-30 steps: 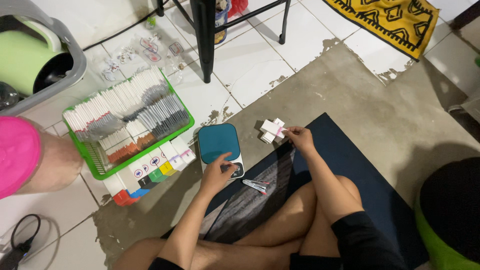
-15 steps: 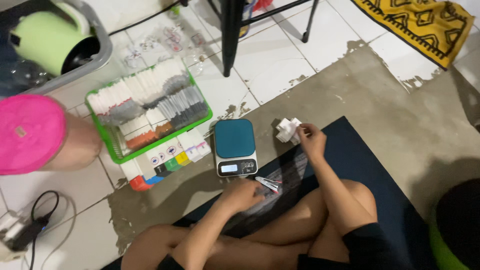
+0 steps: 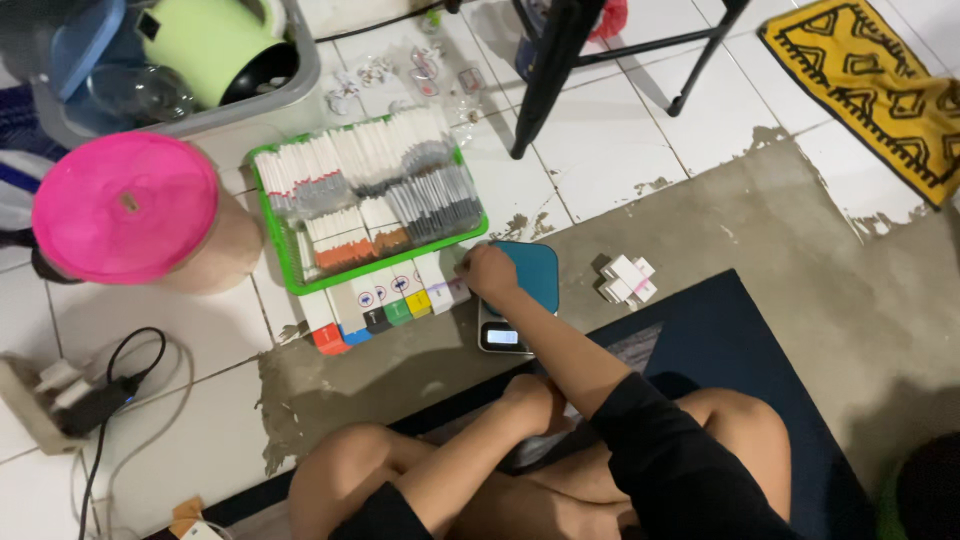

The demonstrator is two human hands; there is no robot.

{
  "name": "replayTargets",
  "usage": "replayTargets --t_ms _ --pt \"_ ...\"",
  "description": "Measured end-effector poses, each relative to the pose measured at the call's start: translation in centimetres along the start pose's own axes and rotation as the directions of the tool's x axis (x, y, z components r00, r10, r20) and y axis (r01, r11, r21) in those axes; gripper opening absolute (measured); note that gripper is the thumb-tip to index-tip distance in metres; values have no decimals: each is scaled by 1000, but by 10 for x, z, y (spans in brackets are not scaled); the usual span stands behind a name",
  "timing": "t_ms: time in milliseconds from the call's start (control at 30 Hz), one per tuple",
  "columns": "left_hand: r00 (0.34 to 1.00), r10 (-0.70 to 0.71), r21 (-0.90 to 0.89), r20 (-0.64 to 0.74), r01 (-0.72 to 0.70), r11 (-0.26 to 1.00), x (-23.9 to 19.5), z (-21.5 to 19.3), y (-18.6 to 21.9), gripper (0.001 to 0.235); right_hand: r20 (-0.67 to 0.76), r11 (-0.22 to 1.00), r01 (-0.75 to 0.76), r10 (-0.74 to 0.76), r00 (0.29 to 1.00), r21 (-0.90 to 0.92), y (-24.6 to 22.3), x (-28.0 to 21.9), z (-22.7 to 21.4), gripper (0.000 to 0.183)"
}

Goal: The person sits on the floor and repeatedly places small white packets onto a digital scale, then removes them and places them into a green organizer. The person handles the packets one at a time throughout the clip.

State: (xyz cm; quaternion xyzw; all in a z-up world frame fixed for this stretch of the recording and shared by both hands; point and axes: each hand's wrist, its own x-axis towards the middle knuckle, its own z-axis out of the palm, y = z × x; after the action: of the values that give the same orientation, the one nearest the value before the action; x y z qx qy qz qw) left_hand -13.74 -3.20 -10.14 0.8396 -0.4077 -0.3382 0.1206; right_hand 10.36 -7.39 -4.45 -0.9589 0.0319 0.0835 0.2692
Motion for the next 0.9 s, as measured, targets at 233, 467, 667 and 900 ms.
replayTargets --t_ms 233,467,667,900 --pt "999 34 -90 -23 -36 995 -21 -28 20 34 109 970 -92 119 987 -227 -9 6 13 25" --pt "996 70 -132 -49 -76 988 -13 -33 20 38 32 943 -45 58 998 -330 -8 2 19 19" --pt "992 113 -149 -62 -121 981 29 -1 -2 42 34 978 -124 120 992 165 36 14 9 38" --pt "988 137 -199 -73 -149 969 -2 -54 26 34 -39 935 -120 141 989 332 91 -29 -72 36"
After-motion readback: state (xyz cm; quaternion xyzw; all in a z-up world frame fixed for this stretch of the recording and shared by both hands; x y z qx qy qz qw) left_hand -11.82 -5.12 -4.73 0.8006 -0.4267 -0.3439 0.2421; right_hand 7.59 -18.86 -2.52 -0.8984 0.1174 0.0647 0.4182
